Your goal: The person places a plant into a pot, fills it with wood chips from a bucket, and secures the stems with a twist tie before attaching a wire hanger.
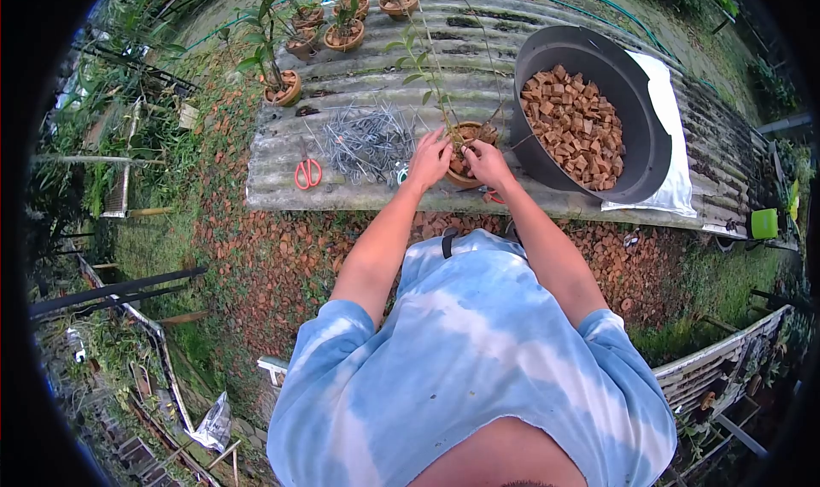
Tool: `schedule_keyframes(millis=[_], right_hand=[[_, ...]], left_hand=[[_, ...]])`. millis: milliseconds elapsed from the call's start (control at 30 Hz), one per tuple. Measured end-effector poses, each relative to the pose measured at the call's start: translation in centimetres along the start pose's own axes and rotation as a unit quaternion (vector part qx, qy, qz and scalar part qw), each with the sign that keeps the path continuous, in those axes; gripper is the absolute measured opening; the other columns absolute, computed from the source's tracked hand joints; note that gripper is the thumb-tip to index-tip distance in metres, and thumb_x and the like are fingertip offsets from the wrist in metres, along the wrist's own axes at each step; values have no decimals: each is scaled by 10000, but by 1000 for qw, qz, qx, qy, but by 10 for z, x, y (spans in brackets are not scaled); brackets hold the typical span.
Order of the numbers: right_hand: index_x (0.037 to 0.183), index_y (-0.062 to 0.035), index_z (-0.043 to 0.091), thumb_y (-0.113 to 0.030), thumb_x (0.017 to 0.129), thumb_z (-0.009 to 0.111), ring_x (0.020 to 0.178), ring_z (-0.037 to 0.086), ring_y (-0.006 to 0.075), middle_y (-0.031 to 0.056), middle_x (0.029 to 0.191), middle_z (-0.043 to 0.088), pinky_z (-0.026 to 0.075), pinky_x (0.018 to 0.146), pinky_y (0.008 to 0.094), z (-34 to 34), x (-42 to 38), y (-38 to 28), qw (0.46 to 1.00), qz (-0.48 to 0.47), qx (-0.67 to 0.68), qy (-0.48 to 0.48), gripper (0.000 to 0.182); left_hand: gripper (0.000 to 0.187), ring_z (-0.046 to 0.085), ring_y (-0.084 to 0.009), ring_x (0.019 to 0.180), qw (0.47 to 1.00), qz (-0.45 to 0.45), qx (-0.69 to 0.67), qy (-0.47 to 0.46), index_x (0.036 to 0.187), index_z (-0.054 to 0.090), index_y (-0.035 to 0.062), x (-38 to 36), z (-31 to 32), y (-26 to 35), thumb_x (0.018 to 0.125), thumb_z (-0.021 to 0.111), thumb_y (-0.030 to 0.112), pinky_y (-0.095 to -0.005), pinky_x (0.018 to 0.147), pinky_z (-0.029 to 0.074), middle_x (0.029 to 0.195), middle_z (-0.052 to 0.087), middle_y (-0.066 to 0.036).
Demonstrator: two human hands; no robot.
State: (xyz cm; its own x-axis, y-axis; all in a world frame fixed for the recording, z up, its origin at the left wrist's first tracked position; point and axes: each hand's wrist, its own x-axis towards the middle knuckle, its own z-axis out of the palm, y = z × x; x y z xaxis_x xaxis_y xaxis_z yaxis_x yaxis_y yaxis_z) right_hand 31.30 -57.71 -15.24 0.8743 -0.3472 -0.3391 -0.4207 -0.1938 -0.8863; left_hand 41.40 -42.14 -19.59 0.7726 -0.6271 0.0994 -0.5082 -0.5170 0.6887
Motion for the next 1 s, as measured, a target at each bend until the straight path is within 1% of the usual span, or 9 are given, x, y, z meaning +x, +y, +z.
schedule_keyframes(millis=[167, 367, 400, 467, 600, 700, 800, 900, 1000], right_hand=[[1275, -44, 654, -244, 1023, 600, 645, 701, 169, 91, 827, 738, 561, 639, 342, 1, 2, 2, 1000, -2, 1, 2, 326], [1370, -54, 605, -228, 1031, 578, 673, 703, 168, 108, 867, 743, 566, 661, 343, 0, 4, 4, 999, -9, -34, -3, 382], [1399, -49, 588, -212, 1037, 564, 683, 697, 153, 102, 887, 741, 566, 659, 328, -1, 2, 4, 999, -11, -42, -5, 397], [1390, -69, 595, -253, 1020, 595, 749, 721, 217, 141, 883, 746, 559, 717, 370, 1, -2, 6, 999, -36, -35, 22, 414], [1415, -87, 580, -258, 1021, 599, 849, 735, 259, 177, 930, 751, 548, 768, 382, -4, -19, 4, 993, -96, -47, 54, 431], [1380, -73, 603, -239, 1032, 581, 843, 734, 257, 169, 934, 751, 547, 770, 375, -11, -33, 1, 991, -124, 10, 50, 386], [1264, -33, 645, -224, 1048, 555, 811, 727, 257, 127, 854, 743, 549, 774, 368, -18, -42, 13, 987, -148, 40, 52, 302], [1199, 2, 621, -200, 1012, 570, 848, 718, 293, 145, 935, 728, 557, 788, 390, -23, -50, 34, 990, -48, 61, 116, 280], [1241, 17, 566, -165, 956, 572, 910, 704, 343, 200, 1081, 691, 563, 808, 427, -16, -54, 47, 963, -24, -16, 268, 338]], left_hand=[[420, 562, -372, 1299, 986, -5, -141, 91, 1291, 660, -3, -4, 1, 17, 962, 630, 256, -422, 1112, 420, 1415, 587, -214], [382, 668, -205, 1088, 938, -174, -299, 9, 1209, 670, -20, 8, -9, 44, 941, 718, 248, -340, 951, 500, 1140, 728, -142], [362, 676, -200, 1014, 946, -143, -288, 39, 1192, 679, -14, 10, -4, 39, 939, 717, 241, -340, 900, 509, 1080, 735, -135], [323, 692, -189, 866, 956, -79, -264, 97, 1159, 696, -3, 12, 6, 31, 935, 716, 229, -340, 800, 527, 959, 750, -121], [275, 686, -181, 819, 965, -51, -227, 117, 1159, 686, 21, 12, 11, 21, 952, 692, 202, -343, 760, 527, 939, 742, -106], [256, 661, -154, 738, 962, -99, -238, 94, 1158, 667, 20, 6, 6, 30, 964, 679, 187, -335, 694, 516, 890, 722, -83], [241, 629, -133, 675, 953, -83, -266, 118, 1150, 656, 18, 5, 11, 30, 969, 674, 175, -325, 644, 497, 855, 698, -67], [231, 616, -128, 668, 951, -97, -276, 103, 1151, 651, 15, 4, 12, 27, 973, 671, 161, -314, 638, 490, 859, 694, -64], [227, 595, -117, 642, 944, -97, -297, 106, 1153, 648, 12, 4, 15, 27, 979, 664, 157, -308, 621, 481, 855, 687, -61]])
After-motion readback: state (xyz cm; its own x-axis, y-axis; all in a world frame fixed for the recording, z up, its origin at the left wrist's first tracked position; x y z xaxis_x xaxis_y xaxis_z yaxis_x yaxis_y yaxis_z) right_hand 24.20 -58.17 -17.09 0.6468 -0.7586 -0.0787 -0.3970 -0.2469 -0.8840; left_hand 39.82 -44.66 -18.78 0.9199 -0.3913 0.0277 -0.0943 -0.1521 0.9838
